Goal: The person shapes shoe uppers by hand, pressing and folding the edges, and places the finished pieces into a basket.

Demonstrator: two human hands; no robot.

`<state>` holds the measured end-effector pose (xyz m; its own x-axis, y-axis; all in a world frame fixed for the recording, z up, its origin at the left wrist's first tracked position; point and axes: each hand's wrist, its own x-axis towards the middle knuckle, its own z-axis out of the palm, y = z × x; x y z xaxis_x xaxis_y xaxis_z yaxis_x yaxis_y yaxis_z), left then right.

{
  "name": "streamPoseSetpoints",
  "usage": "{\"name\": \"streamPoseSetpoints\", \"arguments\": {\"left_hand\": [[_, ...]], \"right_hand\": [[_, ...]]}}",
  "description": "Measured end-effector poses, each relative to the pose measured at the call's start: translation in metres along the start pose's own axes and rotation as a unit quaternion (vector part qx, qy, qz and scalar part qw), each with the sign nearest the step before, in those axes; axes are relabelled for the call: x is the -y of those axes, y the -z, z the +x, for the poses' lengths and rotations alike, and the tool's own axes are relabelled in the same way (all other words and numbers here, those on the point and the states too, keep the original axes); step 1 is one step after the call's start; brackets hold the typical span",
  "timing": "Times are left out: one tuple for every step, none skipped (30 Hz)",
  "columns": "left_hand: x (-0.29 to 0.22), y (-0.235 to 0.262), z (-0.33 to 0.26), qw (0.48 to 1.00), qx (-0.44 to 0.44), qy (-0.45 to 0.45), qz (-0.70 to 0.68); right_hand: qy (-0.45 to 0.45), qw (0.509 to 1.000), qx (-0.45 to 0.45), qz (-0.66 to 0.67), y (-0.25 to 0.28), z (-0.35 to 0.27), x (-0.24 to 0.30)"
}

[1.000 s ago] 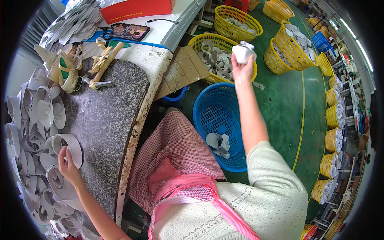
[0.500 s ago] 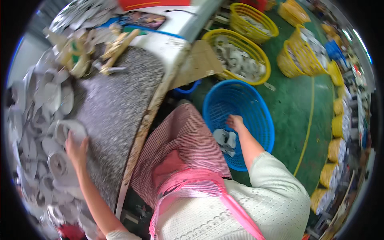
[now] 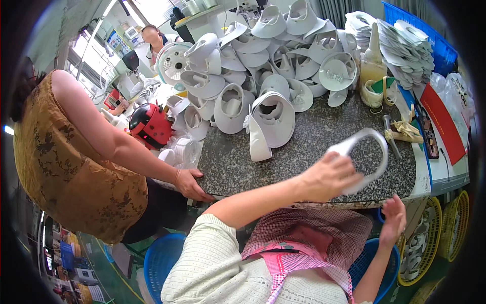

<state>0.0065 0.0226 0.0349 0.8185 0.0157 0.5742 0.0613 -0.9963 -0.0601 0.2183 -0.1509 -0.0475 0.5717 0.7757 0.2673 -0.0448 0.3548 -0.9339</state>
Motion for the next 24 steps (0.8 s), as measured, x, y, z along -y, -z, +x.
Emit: {"name": "streamPoseSetpoints", "arguments": {"left_hand": [[-0.003, 0.000, -0.001, 0.999, 0.000, -0.043, 0.001], [-0.008, -0.002, -0.003, 0.997, -0.013, -0.065, -0.049], [-0.011, -0.001, -0.008, 0.996, 0.008, -0.083, -0.039], [-0.012, 0.000, -0.012, 0.994, 0.029, -0.100, -0.030], [-0.013, 0.000, -0.014, 0.994, 0.027, -0.101, -0.027], [-0.012, -0.001, -0.018, 0.994, 0.034, -0.106, -0.009], [-0.011, -0.003, -0.023, 0.993, 0.041, -0.109, 0.008], [-0.008, -0.004, -0.028, 0.993, 0.039, -0.107, 0.010], [-0.005, -0.005, -0.033, 0.995, 0.038, -0.094, 0.012], [-0.003, -0.005, -0.037, 0.996, 0.036, -0.080, 0.014], [-0.004, -0.005, -0.039, 0.996, 0.034, -0.078, 0.016], [-0.005, -0.007, -0.041, 0.996, 0.027, -0.086, 0.008], [-0.007, -0.007, -0.041, 0.995, 0.020, -0.093, -0.002], [-0.011, -0.007, -0.041, 0.996, 0.018, -0.091, -0.001], [-0.016, -0.007, -0.040, 0.998, 0.023, -0.052, -0.035], [-0.020, -0.006, -0.039, 0.997, 0.028, -0.012, -0.068], [-0.023, -0.008, -0.038, 0.998, 0.013, -0.004, -0.065], [-0.024, -0.009, -0.039, 0.998, 0.012, -0.003, -0.065], [-0.025, -0.012, -0.040, 0.999, 0.001, 0.004, -0.042], [-0.025, -0.013, -0.040, 1.000, -0.010, 0.009, -0.019], [-0.024, -0.014, -0.041, 1.000, -0.011, 0.009, -0.020], [-0.024, -0.014, -0.041, 1.000, -0.019, 0.010, -0.017], [-0.024, -0.014, -0.041, 1.000, -0.026, 0.011, -0.013], [-0.025, -0.015, -0.041, 0.999, -0.027, 0.011, -0.013]], "right_hand": [[-0.037, 0.996, 0.045, 0.070, -0.023, 0.010, 0.006], [-0.093, 0.979, -0.003, 0.183, -0.038, 0.017, -0.003], [-0.139, 0.963, 0.024, 0.229, -0.046, 0.028, -0.001], [-0.185, 0.943, 0.050, 0.272, -0.052, 0.035, 0.001], [-0.182, 0.944, 0.052, 0.272, -0.052, 0.038, -0.001], [-0.173, 0.940, 0.107, 0.274, -0.048, 0.041, -0.006], [-0.167, 0.933, 0.161, 0.276, -0.053, 0.043, -0.004], [-0.167, 0.933, 0.164, 0.275, -0.059, 0.041, 0.000], [-0.159, 0.950, 0.149, 0.225, -0.068, 0.037, 0.008], [-0.151, 0.964, 0.134, 0.176, -0.078, 0.034, 0.014], [-0.129, 0.967, 0.123, 0.184, -0.083, 0.034, 0.013], [-0.128, 0.966, 0.126, 0.183, -0.084, 0.034, 0.010], [-0.127, 0.966, 0.089, 0.206, -0.082, 0.034, 0.008], [-0.126, 0.964, 0.051, 0.228, -0.082, 0.034, 0.007], [-0.108, 0.963, 0.057, 0.240, -0.087, 0.036, 0.008], [-0.109, 0.963, 0.059, 0.239, -0.090, 0.036, 0.008], [-0.102, 0.962, 0.040, 0.249, -0.093, 0.036, 0.008], [-0.094, 0.961, 0.022, 0.259, -0.096, 0.035, 0.009], [-0.094, 0.962, 0.022, 0.257, -0.099, 0.035, 0.009], [-0.094, 0.963, 0.002, 0.254, -0.102, 0.035, 0.010], [-0.093, 0.964, -0.018, 0.250, -0.104, 0.034, 0.011], [-0.093, 0.964, -0.018, 0.249, -0.106, 0.034, 0.012], [-0.095, 0.965, -0.034, 0.243, -0.107, 0.033, 0.012], [-0.096, 0.965, -0.050, 0.238, -0.108, 0.032, 0.013]]}}
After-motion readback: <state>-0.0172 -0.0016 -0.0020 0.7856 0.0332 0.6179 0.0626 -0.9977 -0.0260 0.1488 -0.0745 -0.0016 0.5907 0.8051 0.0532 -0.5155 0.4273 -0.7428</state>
